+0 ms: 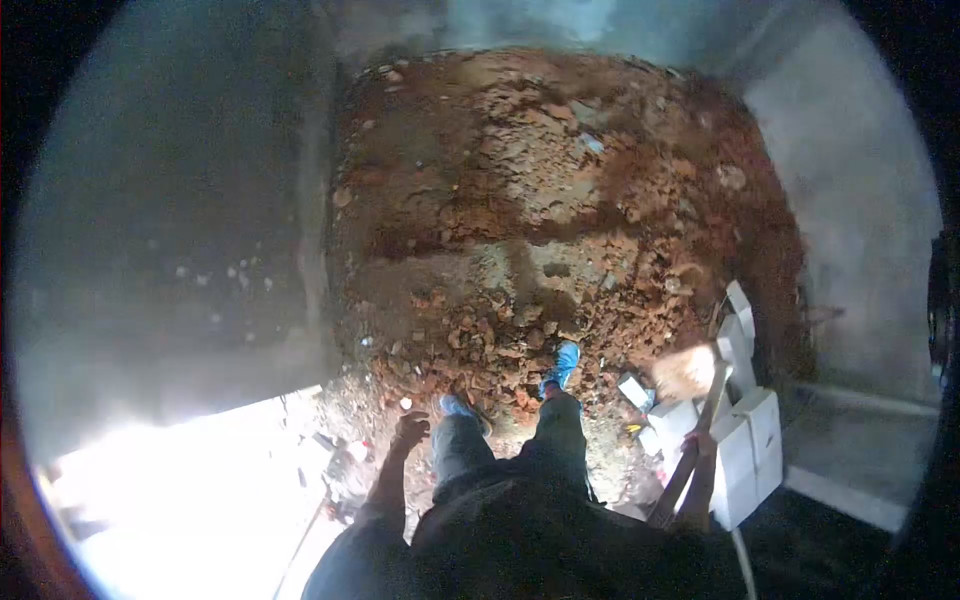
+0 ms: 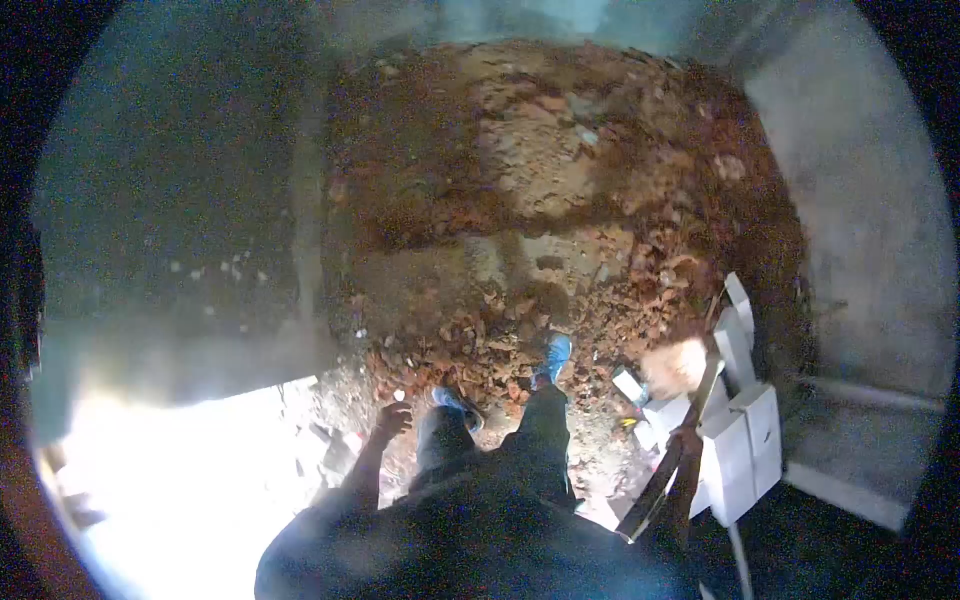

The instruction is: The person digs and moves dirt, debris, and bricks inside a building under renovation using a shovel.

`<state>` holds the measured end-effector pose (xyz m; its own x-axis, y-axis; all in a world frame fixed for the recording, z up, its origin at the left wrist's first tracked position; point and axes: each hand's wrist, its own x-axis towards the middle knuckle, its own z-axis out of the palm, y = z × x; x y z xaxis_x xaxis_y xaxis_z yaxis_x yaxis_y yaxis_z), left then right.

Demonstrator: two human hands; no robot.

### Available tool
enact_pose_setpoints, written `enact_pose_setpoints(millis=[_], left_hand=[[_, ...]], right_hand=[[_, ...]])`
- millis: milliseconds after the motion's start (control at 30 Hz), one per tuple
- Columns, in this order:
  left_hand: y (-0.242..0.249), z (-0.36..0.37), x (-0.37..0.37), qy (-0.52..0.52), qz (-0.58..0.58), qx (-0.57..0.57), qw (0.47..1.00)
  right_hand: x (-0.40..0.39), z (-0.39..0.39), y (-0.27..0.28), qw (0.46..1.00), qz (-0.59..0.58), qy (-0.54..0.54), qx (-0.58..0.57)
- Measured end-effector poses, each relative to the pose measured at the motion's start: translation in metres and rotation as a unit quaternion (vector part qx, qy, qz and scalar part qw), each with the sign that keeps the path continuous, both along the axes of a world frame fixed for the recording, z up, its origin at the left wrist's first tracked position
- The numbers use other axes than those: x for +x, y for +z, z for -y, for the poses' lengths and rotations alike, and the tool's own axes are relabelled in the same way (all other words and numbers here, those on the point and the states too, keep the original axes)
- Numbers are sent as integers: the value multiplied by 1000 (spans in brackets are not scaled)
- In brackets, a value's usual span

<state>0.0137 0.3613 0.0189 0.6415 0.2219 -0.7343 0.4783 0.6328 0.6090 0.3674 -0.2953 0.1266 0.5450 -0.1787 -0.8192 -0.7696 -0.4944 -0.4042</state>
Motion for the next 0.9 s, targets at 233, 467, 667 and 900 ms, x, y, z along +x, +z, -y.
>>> enact_pose_setpoints(millis=[233,467,667,900], left_hand=[[-55,-17,-190,156,-300,174,925],[-26,-3,-195,222,-390,119,886],[-46,-5,-27,276,-280,24,919],[-98,-9,201,360,-194,200,890]], right_hand=[[-77,-115,73,981,-84,163,-70],[-21,-258,67,956,-84,281,-36],[122,-389,37,936,-62,345,20],[339,-524,-13,899,-55,429,65]])
